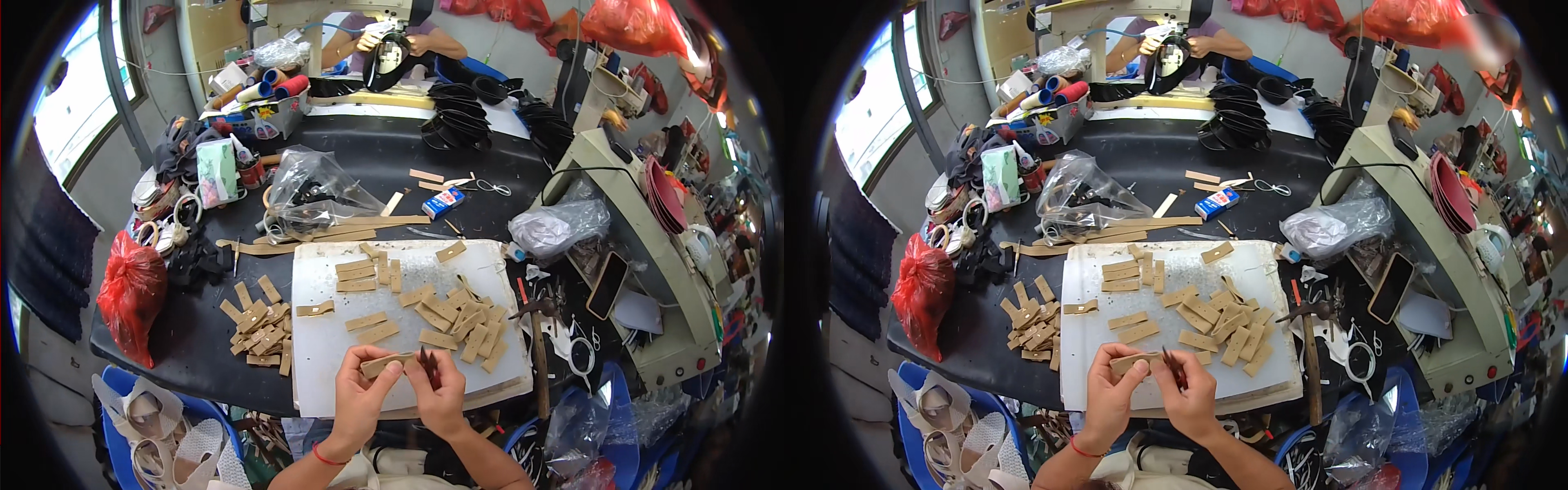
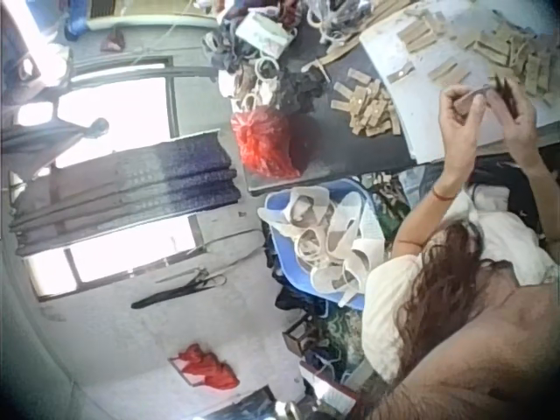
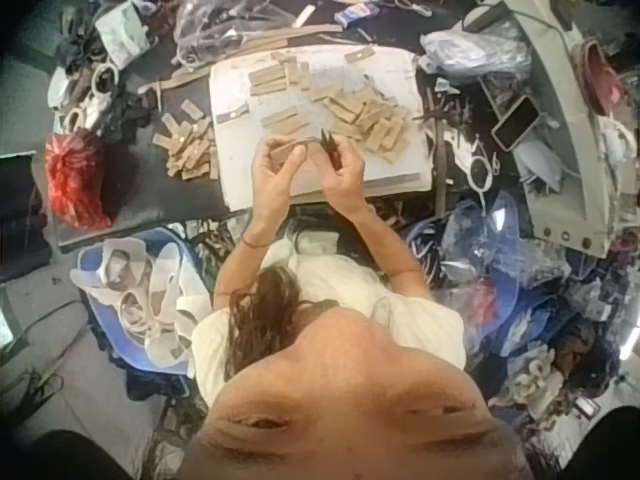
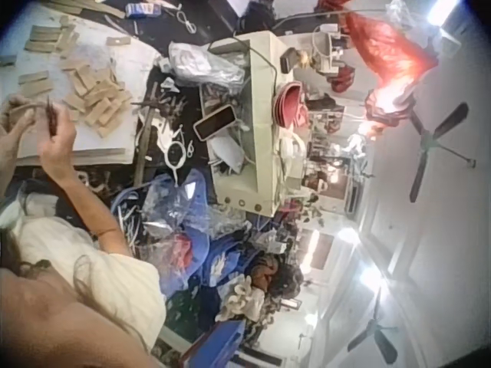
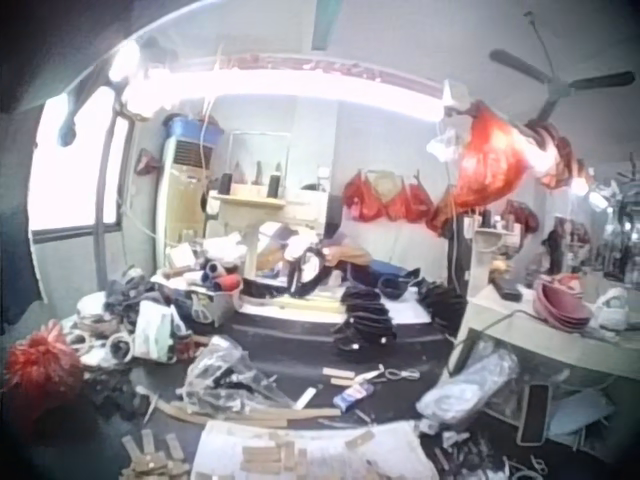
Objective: The person uses red-handled shears to trim the edges of small rectangular leather pieces. They pick up each piece from a pile on a white cutting board, snip the corners or edges, and place the trimmed piece back onto the board. The process is repeated for multiple pieces throughout the clip.
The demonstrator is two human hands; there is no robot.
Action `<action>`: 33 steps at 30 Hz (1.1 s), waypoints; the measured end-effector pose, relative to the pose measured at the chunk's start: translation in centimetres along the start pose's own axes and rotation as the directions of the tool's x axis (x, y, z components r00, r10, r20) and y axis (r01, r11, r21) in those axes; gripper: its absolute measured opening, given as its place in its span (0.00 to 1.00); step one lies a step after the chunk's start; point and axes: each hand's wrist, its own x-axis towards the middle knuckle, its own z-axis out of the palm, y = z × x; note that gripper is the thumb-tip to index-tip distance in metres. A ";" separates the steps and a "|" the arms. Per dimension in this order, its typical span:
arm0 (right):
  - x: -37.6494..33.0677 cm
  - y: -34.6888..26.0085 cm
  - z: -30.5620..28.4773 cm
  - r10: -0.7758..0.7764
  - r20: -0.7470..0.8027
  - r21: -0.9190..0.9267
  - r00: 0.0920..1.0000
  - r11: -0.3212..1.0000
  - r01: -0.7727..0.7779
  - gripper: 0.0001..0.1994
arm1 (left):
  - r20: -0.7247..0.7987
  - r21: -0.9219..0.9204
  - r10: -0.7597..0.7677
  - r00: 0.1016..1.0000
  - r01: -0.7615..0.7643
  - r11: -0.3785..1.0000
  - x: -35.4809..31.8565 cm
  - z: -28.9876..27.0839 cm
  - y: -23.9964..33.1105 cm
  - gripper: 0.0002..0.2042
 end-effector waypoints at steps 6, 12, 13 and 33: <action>2.7 -2.6 -3.3 0.024 0.300 -0.311 0.954 0.947 0.074 0.10 | 0.208 0.117 -0.245 0.947 0.224 0.967 -0.8 -1.5 1.3 0.17; 1.9 -0.7 -2.8 -0.532 0.355 -0.652 0.769 0.448 0.611 0.18 | 0.117 0.039 -0.216 0.969 0.213 0.976 -0.8 -2.4 0.3 0.18; 1.7 -0.9 -2.7 -0.555 0.385 -0.659 0.738 0.395 0.641 0.17 | 0.096 0.041 -0.215 0.972 0.212 0.976 -0.8 -2.5 0.4 0.18; 2.1 -2.2 -2.7 -0.103 0.366 -0.254 0.925 0.945 0.206 0.13 | 0.125 0.129 -0.320 0.939 0.304 0.944 -0.9 -3.2 0.9 0.14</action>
